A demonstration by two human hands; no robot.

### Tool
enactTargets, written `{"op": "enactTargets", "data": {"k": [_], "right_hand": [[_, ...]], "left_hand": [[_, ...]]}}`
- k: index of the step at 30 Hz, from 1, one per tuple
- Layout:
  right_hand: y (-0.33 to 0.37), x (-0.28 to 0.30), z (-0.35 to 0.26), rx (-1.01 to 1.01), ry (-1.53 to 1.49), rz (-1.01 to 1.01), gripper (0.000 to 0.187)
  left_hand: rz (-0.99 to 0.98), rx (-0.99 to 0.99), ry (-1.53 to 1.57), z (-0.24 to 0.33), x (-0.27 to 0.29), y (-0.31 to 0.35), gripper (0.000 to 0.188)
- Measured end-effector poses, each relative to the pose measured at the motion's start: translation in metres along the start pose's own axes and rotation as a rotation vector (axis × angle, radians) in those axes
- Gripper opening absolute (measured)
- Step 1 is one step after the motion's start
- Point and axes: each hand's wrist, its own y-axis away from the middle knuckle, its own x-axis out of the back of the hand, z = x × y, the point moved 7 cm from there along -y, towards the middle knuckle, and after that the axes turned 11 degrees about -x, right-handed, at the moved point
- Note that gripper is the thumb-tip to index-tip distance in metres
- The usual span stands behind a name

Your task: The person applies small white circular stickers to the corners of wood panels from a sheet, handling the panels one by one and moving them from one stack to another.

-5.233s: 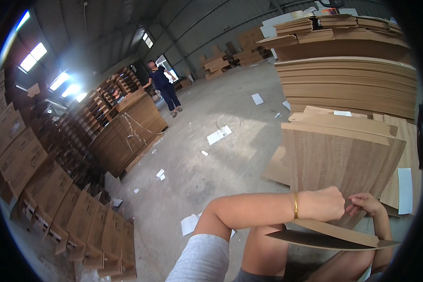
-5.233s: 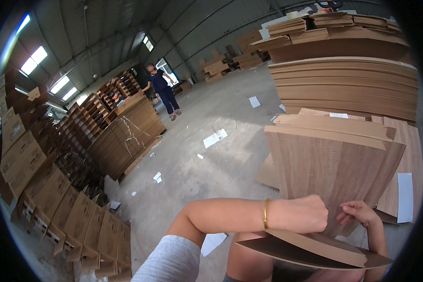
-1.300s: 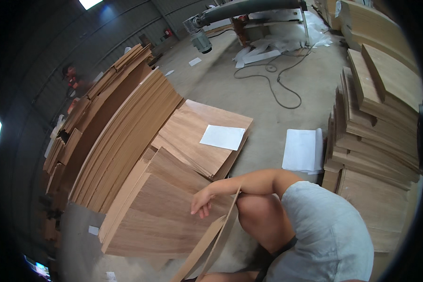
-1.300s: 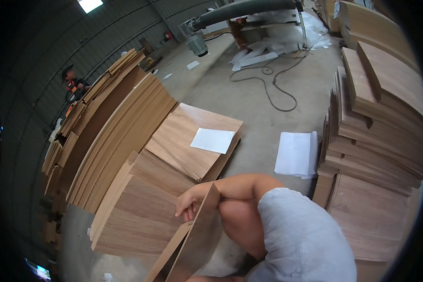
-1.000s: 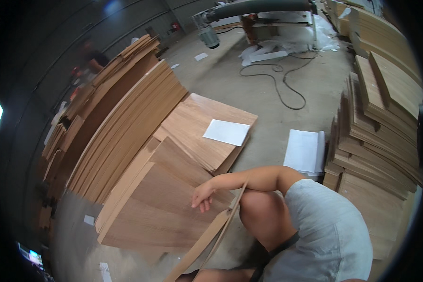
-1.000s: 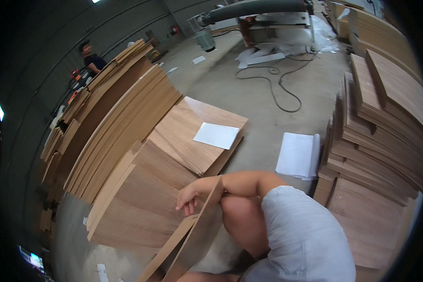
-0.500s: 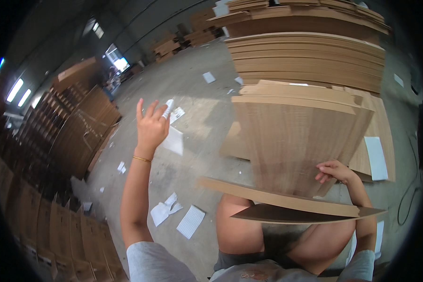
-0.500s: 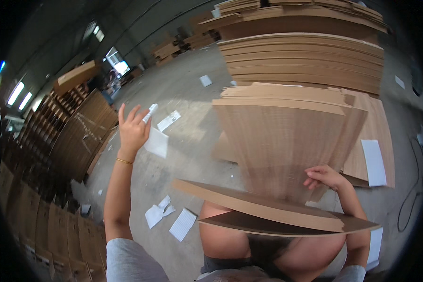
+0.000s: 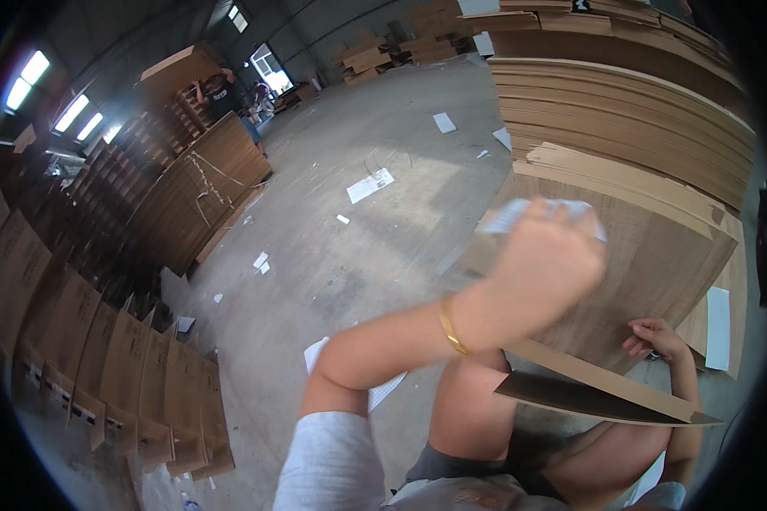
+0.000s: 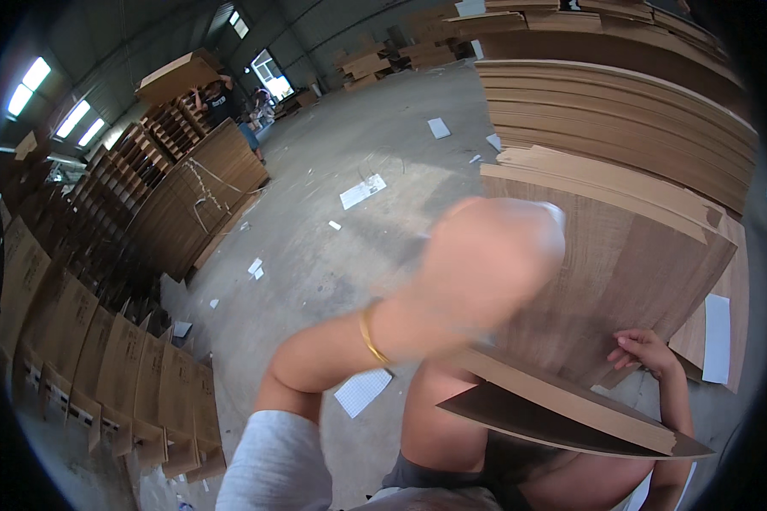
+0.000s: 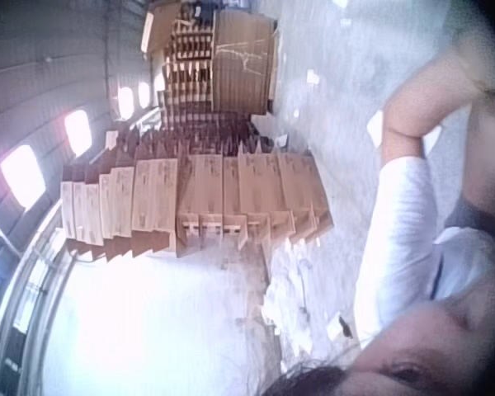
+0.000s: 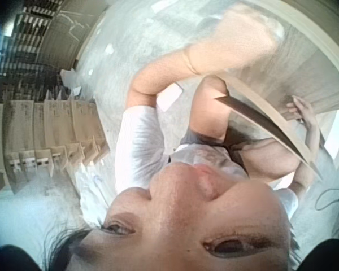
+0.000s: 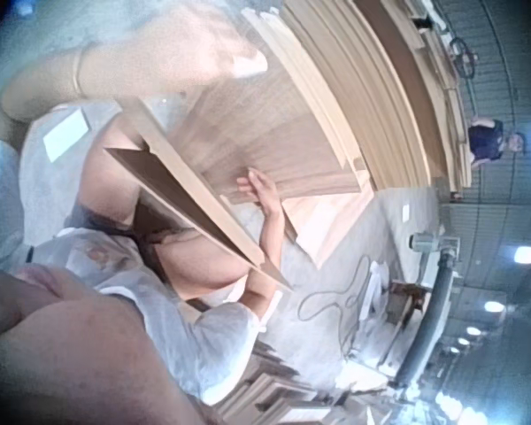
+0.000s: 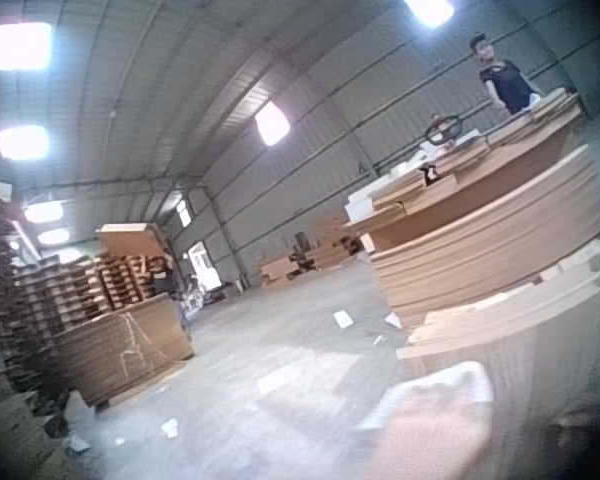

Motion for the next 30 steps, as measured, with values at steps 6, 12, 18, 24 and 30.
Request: {"op": "enactTargets", "data": {"k": [6,12,18,24,30], "right_hand": [[-0.002,-0.005,-0.006,0.11,0.058,-0.022,0.032],[0.011,-0.018,-0.03,0.147,0.016,0.026,0.027],[0.003,-0.007,-0.014,0.103,-0.059,-0.041,0.038],[0.039,0.019,-0.034,0.328,0.106,0.057,0.04],[0.168,0.051,-0.012,1.163,-0.314,-0.251,0.069]], "left_hand": [[0.072,0.049,0.079,0.075,0.001,-0.022,0.021],[0.077,-0.036,0.08,0.08,-0.011,-0.009,0.021],[0.002,0.047,0.279,0.032,-0.022,0.014,0.017],[0.398,0.395,0.222,-0.01,0.016,0.086,0.02],[1.171,1.194,0.376,-0.003,-0.02,0.224,0.03]]}}
